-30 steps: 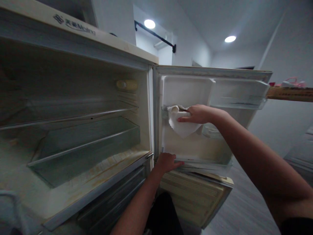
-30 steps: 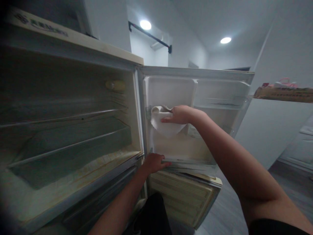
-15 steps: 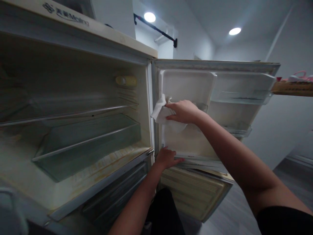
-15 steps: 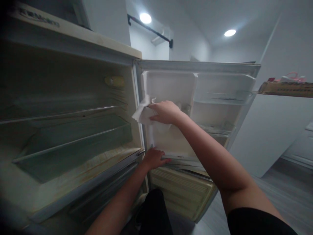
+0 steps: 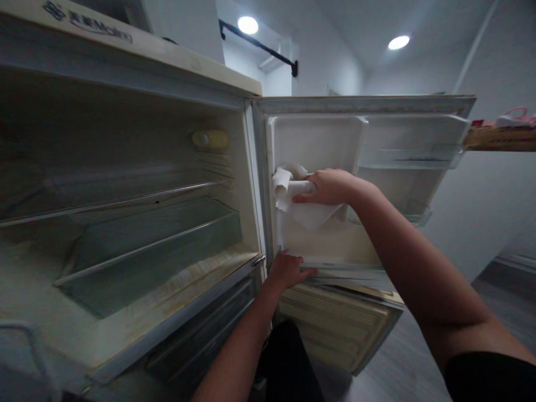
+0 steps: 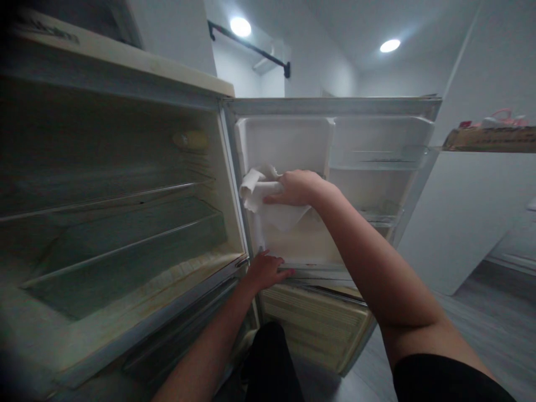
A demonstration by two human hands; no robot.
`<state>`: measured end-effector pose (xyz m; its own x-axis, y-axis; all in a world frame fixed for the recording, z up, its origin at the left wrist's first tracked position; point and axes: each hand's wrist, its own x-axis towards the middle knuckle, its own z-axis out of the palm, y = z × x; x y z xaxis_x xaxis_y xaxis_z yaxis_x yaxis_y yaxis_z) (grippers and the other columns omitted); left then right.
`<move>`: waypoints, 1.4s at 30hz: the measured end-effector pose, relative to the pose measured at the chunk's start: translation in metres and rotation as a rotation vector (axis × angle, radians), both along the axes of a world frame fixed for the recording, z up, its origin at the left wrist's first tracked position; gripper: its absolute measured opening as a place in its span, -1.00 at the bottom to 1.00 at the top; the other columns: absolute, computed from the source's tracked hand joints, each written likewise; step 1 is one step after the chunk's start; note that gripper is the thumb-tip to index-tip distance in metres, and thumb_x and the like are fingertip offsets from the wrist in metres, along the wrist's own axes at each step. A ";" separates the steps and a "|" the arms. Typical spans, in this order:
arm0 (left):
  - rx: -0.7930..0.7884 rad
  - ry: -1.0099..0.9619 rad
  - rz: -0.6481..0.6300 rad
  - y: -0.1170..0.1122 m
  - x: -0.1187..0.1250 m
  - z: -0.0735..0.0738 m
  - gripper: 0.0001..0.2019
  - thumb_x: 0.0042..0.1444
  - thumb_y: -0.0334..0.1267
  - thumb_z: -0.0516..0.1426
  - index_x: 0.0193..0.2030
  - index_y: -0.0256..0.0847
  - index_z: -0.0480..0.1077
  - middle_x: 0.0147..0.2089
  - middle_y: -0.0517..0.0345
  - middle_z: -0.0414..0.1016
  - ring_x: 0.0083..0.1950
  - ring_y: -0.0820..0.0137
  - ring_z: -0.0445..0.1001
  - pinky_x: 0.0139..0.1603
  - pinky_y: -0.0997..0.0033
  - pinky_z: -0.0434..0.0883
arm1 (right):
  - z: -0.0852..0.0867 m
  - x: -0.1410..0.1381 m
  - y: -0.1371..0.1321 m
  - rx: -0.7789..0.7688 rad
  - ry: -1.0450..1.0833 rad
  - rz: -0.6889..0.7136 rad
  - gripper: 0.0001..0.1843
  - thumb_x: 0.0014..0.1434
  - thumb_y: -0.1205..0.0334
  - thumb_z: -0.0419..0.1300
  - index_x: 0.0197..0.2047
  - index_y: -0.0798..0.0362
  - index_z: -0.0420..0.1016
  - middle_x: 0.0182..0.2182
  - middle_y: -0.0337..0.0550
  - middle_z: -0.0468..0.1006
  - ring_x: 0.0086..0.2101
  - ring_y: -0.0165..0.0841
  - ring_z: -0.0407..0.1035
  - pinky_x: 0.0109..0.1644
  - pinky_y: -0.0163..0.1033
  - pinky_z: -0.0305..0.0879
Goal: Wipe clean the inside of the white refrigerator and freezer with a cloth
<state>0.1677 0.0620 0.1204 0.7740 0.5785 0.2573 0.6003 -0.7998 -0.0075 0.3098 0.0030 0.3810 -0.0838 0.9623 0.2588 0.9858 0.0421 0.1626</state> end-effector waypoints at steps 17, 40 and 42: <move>-0.002 0.007 0.052 -0.002 0.003 0.004 -0.20 0.23 0.45 -0.12 -0.14 -0.25 0.63 -0.25 -0.18 0.67 -0.07 0.05 0.64 0.13 0.06 0.40 | -0.010 0.001 -0.001 0.185 -0.034 0.019 -0.28 0.35 -0.38 -0.09 0.00 0.01 0.65 -0.16 0.07 0.67 -0.19 -0.11 0.55 -0.19 -0.19 0.24; -0.005 0.012 0.082 -0.003 0.004 0.004 -0.20 0.22 0.46 -0.13 -0.17 -0.23 0.64 -0.27 -0.20 0.67 -0.12 0.00 0.64 -0.05 0.10 0.44 | 0.016 -0.030 0.071 0.492 0.185 0.192 -0.35 0.46 0.10 -0.12 0.53 0.04 -0.06 0.46 0.10 0.03 0.40 0.08 -0.08 0.40 0.43 -0.12; -0.005 0.005 0.073 -0.003 0.003 0.004 -0.20 0.22 0.46 -0.12 -0.19 -0.24 0.63 -0.29 -0.19 0.66 -0.14 0.01 0.64 -0.05 0.11 0.43 | 0.020 0.003 0.057 0.492 0.047 0.149 -0.39 0.42 0.12 -0.05 0.47 0.08 0.12 0.43 0.16 0.06 0.38 0.17 -0.08 0.36 0.52 -0.15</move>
